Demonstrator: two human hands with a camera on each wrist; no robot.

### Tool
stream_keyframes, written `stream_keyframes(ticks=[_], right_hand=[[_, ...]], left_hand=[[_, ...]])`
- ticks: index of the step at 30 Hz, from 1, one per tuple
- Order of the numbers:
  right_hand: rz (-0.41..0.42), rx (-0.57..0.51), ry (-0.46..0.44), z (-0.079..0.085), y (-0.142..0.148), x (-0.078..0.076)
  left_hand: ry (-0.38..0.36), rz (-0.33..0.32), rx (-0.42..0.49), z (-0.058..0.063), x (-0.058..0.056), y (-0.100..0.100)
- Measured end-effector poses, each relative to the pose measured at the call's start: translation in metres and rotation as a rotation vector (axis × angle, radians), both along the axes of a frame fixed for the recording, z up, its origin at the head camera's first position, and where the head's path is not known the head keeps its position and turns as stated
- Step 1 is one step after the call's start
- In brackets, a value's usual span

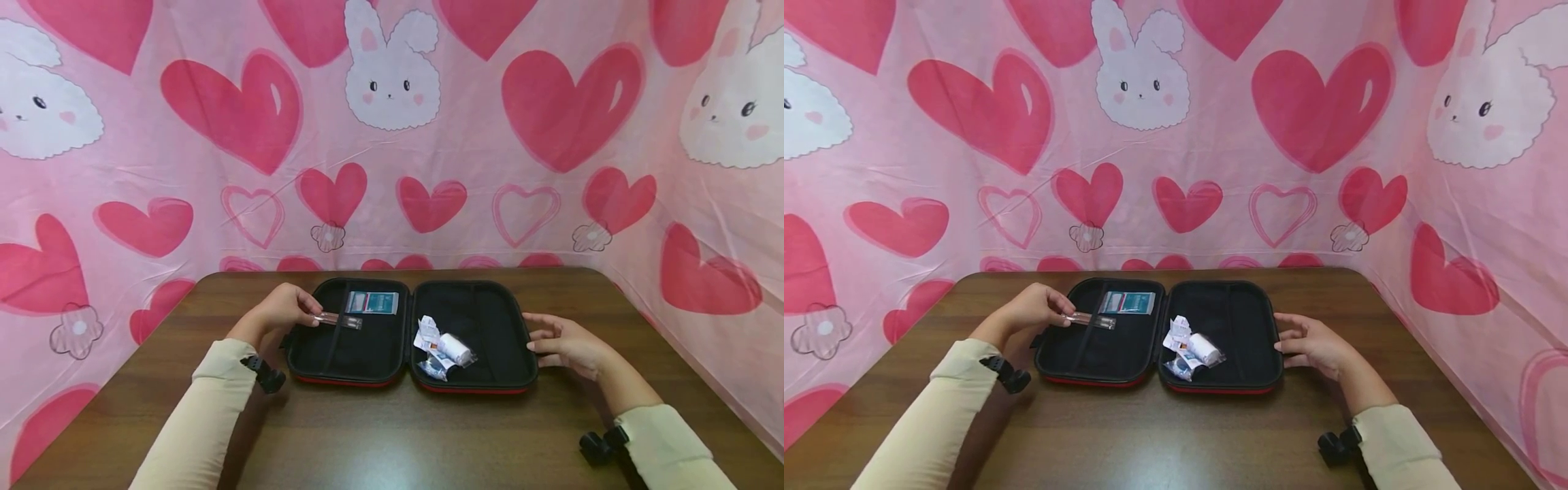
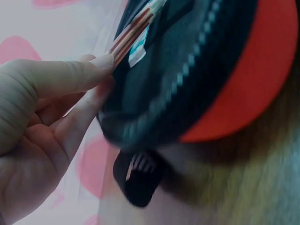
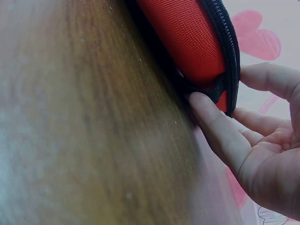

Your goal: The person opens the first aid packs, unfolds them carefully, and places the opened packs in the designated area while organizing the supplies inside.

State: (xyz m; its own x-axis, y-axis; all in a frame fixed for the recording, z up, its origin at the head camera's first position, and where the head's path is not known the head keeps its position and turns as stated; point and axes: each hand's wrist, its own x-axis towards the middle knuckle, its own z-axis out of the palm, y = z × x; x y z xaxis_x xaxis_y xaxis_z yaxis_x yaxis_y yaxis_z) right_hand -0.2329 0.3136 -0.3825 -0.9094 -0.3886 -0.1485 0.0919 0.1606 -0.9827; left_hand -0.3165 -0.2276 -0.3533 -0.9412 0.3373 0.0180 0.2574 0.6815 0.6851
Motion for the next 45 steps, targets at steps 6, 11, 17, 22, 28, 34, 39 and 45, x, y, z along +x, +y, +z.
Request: stream_keyframes(ticks=[6, 11, 17, 22, 28, 34, 39, 45], right_hand=[[0.001, 0.007, 0.002, -0.001, 0.0, 0.0], [-0.003, 0.012, 0.004, -0.001, 0.0, 0.0], [-0.007, 0.011, 0.004, 0.0, -0.001, 0.0], [-0.005, 0.009, 0.007, 0.001, -0.003, 0.0], [-0.001, 0.01, 0.008, 0.001, -0.004, 0.0], [-0.005, 0.01, 0.003, 0.001, -0.004, 0.001], [-0.006, 0.008, 0.003, 0.001, -0.004, 0.0], [-0.013, 0.015, 0.001, 0.002, -0.003, 0.001]], left_hand=[[-0.033, -0.069, 0.055, -0.001, -0.006, 0.008], [-0.069, -0.059, 0.092, -0.001, -0.01, 0.008], [-0.092, -0.004, 0.083, -0.002, -0.015, 0.006], [-0.08, 0.009, 0.092, -0.003, -0.017, 0.005], [-0.077, 0.003, 0.151, -0.006, -0.018, 0.006], [-0.149, 0.022, 0.231, -0.013, -0.018, 0.014], [-0.163, 0.03, 0.148, -0.013, -0.017, 0.023], [-0.206, 0.033, 0.141, -0.008, -0.02, 0.031]])
